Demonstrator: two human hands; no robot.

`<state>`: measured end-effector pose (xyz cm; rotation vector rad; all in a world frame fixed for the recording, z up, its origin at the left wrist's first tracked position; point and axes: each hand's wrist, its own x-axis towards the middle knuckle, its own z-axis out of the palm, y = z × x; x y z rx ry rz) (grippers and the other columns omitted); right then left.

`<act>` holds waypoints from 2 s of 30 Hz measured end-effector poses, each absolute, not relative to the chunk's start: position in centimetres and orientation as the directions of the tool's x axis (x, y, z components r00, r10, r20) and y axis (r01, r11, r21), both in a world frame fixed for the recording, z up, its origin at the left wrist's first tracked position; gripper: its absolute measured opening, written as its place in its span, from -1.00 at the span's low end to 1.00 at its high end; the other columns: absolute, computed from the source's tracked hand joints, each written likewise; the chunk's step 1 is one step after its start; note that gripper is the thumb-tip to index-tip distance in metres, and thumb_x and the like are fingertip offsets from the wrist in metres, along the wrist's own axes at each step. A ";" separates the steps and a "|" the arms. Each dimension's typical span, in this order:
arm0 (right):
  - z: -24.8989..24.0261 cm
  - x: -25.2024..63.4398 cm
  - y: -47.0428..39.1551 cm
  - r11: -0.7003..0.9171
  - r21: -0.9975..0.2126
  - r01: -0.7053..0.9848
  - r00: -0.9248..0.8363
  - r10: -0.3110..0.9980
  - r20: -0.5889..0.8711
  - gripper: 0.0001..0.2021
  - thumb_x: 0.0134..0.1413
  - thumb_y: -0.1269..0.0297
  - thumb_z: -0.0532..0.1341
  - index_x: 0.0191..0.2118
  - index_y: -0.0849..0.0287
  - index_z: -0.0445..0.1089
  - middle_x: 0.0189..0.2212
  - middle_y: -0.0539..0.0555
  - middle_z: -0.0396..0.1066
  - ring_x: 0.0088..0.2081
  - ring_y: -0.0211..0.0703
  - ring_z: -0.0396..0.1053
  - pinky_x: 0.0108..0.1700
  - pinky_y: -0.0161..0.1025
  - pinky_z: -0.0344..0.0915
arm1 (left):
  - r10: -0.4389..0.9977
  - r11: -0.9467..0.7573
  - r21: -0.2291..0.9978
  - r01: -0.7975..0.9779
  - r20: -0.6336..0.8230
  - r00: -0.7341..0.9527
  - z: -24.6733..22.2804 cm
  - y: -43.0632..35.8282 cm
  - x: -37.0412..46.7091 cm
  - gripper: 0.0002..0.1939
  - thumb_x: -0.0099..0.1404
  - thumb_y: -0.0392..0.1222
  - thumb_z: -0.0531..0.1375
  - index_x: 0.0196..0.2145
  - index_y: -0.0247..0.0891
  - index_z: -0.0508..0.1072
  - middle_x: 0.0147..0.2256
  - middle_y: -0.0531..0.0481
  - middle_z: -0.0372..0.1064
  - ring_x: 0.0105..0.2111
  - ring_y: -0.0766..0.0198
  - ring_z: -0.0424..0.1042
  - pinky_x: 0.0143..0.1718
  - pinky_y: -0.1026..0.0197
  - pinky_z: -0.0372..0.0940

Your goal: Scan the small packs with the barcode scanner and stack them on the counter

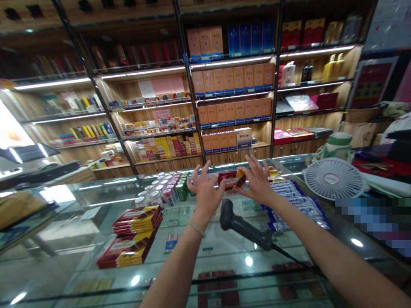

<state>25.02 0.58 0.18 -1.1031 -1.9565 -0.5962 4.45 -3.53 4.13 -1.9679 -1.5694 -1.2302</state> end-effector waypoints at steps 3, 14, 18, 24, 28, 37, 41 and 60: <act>0.1 25.8 1.0 0.485 0.016 0.874 -0.293 0.501 0.814 -0.37 0.14 -0.13 0.23 0.20 0.16 0.26 0.45 0.35 -0.10 0.46 0.23 -0.20 0.40 0.27 -0.39 | 0.616 -0.338 0.245 0.909 0.788 0.016 4.1 -3.2 4.1 -0.81 0.31 -0.05 0.24 -0.39 -0.13 0.60 0.32 0.00 0.23 0.36 -0.22 -0.01 0.36 -0.47 -0.29; 0.4 26.7 1.0 0.470 0.113 0.875 -0.321 0.389 0.864 -0.46 0.09 -0.03 0.30 0.11 0.18 0.35 0.43 0.36 -0.02 0.42 0.25 -0.09 0.40 0.30 -0.37 | 0.671 -0.278 0.223 0.934 0.741 0.024 3.8 -2.2 2.6 -0.33 0.15 0.33 0.31 0.08 -0.11 0.49 0.40 -0.23 0.02 0.39 -0.24 -0.07 0.35 -0.36 -0.18; 0.5 26.8 1.0 0.458 0.152 0.876 -0.342 0.368 0.865 -0.46 0.05 -0.01 0.33 0.08 0.19 0.37 0.41 0.38 0.02 0.42 0.23 -0.06 0.40 0.31 -0.38 | 0.570 -0.303 0.001 0.953 0.801 0.181 3.6 -2.6 2.1 0.01 0.02 0.43 0.34 0.32 -0.05 0.26 0.42 -0.30 -0.06 0.41 -0.28 -0.10 0.36 -0.38 -0.38; 0.5 26.8 0.9 0.451 0.164 0.877 -0.352 0.373 0.859 -0.49 0.07 0.00 0.31 0.06 0.19 0.38 0.40 0.37 0.04 0.42 0.23 -0.06 0.40 0.32 -0.38 | 0.532 -0.306 -0.151 0.940 0.792 0.300 3.0 -2.5 2.0 -0.10 0.00 0.25 0.45 0.27 0.09 0.32 0.42 -0.22 -0.02 0.41 -0.28 -0.10 0.36 -0.39 -0.46; 0.4 26.9 0.9 0.452 0.175 0.875 -0.363 0.372 0.854 -0.49 0.07 0.00 0.31 0.07 0.20 0.38 0.40 0.37 0.04 0.41 0.25 -0.06 0.40 0.31 -0.38 | 0.531 -0.300 -0.170 0.939 0.787 0.312 3.0 -2.4 1.7 -0.16 -0.04 0.13 0.51 0.19 0.05 0.39 0.42 -0.21 -0.02 0.41 -0.28 -0.07 0.36 -0.41 -0.44; 1.9 26.8 0.7 0.451 0.200 0.870 -0.365 0.317 0.875 -0.53 0.12 0.00 0.27 0.06 0.18 0.40 0.39 0.36 0.08 0.39 0.21 -0.02 0.40 0.29 -0.40 | 0.503 -0.310 -0.214 0.926 0.790 0.350 5.1 -2.2 0.8 -0.31 0.04 0.08 0.47 0.12 0.02 0.43 0.41 -0.20 0.02 0.40 -0.25 -0.05 0.36 -0.46 -0.43; 2.9 26.6 0.3 0.466 0.215 0.858 -0.382 0.300 0.874 -0.51 0.14 -0.06 0.25 0.06 0.17 0.41 0.39 0.37 0.08 0.40 0.20 -0.03 0.40 0.29 -0.40 | 0.500 -0.310 -0.257 0.915 0.775 0.386 6.5 -3.0 0.1 -0.35 0.09 0.09 0.44 0.13 0.01 0.43 0.41 -0.20 0.04 0.40 -0.24 -0.02 0.35 -0.46 -0.41; 6.1 14.8 -6.1 0.640 0.271 0.719 -0.521 0.238 0.820 -0.44 0.05 -0.14 0.30 0.03 0.20 0.44 0.43 0.32 0.01 0.43 0.22 -0.09 0.42 0.25 -0.52 | 0.623 -0.223 -0.385 0.896 0.650 0.434 10.9 -13.2 -12.4 -0.28 0.00 0.14 0.48 0.12 0.01 0.45 0.40 -0.18 0.05 0.39 -0.23 -0.04 0.37 -0.41 -0.49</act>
